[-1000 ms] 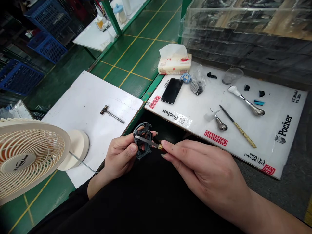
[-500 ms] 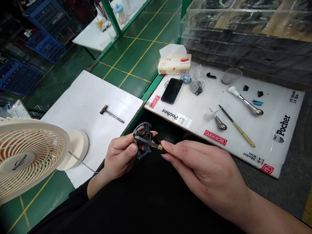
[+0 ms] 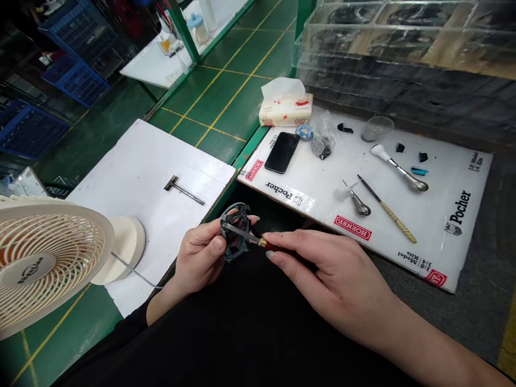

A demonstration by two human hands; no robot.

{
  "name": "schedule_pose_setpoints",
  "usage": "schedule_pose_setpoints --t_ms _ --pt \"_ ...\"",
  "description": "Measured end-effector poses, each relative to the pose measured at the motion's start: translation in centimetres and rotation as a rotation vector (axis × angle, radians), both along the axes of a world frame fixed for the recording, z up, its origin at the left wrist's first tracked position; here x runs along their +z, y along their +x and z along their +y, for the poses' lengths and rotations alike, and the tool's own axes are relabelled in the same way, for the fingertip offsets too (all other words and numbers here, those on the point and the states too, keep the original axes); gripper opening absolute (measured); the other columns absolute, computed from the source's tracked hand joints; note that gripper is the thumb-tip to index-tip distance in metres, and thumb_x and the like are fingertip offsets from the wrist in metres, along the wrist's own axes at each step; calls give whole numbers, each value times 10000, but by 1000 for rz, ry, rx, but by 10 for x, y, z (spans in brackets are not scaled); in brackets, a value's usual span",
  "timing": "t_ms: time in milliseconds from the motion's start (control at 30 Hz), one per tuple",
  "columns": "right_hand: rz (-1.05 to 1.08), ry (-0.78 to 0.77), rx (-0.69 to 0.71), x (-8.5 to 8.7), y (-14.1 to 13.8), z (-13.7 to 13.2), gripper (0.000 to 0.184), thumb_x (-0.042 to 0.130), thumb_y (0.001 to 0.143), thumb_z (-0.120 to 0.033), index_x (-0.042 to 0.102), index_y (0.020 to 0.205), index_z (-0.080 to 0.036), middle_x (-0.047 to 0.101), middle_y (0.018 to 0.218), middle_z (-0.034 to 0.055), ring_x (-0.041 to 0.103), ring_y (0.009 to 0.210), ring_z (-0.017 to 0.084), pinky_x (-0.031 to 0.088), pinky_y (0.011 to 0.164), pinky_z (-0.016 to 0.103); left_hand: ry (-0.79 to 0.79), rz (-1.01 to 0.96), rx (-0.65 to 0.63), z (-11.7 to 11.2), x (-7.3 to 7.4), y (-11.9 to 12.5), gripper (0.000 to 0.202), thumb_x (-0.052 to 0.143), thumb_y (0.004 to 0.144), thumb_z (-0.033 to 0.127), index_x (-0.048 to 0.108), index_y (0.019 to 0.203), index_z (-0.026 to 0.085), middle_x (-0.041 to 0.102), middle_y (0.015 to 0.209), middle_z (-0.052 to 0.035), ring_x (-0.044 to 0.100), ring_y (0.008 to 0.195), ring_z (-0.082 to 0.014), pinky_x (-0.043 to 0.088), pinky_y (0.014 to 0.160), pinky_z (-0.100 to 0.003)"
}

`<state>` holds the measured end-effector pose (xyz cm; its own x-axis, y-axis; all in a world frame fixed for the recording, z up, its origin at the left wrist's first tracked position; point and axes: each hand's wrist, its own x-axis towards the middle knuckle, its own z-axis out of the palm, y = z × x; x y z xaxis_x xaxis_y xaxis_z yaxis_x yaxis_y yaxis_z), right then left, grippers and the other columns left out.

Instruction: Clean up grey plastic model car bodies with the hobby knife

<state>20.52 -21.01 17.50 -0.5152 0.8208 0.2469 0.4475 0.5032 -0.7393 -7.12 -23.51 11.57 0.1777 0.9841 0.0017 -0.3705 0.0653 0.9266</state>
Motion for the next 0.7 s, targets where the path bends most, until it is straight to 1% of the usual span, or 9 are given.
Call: schedule_pose_setpoints --t_ms 67,133,200,267,333,400,500,600,700 --pt "-19 30 -34 -1 3 0 250 711 1224 -237 852 1423 -291 940 1238 -7 934 1037 191 767 930 255 5 -102 43 5 -1 4 440 883 1144 464 872 1525 244 900 1501 -170 917 1125 -262 733 1104 -444" --pt "-21 100 -91 -2 4 -3 292 719 1214 -209 831 1473 -284 930 1277 13 929 1084 208 769 1019 292 20 -179 112 10 -1 8 441 931 1107 482 857 1478 256 907 1477 -150 917 1085 -227 740 1031 -392" --pt "22 165 -119 -2 2 -7 378 731 1188 -134 802 1529 -279 909 1289 33 914 1083 209 766 1035 301 54 -186 178 14 -1 11 449 1007 1037 480 839 1386 255 904 1463 -129 918 1116 -235 743 1006 -379" --pt "72 210 -109 0 -3 -11 488 740 1160 -52 776 1578 -299 882 1278 31 892 1039 190 761 983 278 132 -145 222 17 0 13 436 1066 974 419 806 1286 260 887 1454 -102 914 1180 -273 751 1033 -425" --pt "90 269 -106 2 -9 -15 553 744 1144 -9 762 1605 -314 862 1276 25 875 1012 173 753 942 254 240 -104 253 18 1 15 384 1055 980 345 763 1218 274 859 1446 -72 900 1246 -304 747 1082 -496" --pt "76 310 -115 5 -13 -17 553 746 1149 -15 755 1621 -303 853 1287 29 868 1019 172 751 943 246 331 -65 282 20 1 17 339 1018 1013 327 722 1172 278 832 1448 -61 883 1283 -315 733 1121 -544" --pt "74 322 -107 6 -18 -17 514 712 1179 -60 750 1638 -287 855 1280 38 871 1021 183 756 910 244 405 22 320 20 1 17 325 980 1048 355 675 1132 283 803 1480 -60 860 1317 -321 717 1131 -559" --pt "81 309 -105 5 -20 -19 518 682 1193 -71 747 1656 -294 862 1309 32 876 1032 175 750 882 236 477 83 320 20 2 14 295 955 1067 317 674 1158 310 790 1526 -42 838 1377 -324 696 1155 -562" --pt "106 297 -110 1 -20 -23 536 694 1192 -53 743 1673 -282 852 1354 30 865 1095 149 721 927 214 523 108 320 18 3 11 287 945 1071 273 686 1182 326 792 1532 -34 831 1403 -324 682 1181 -570"
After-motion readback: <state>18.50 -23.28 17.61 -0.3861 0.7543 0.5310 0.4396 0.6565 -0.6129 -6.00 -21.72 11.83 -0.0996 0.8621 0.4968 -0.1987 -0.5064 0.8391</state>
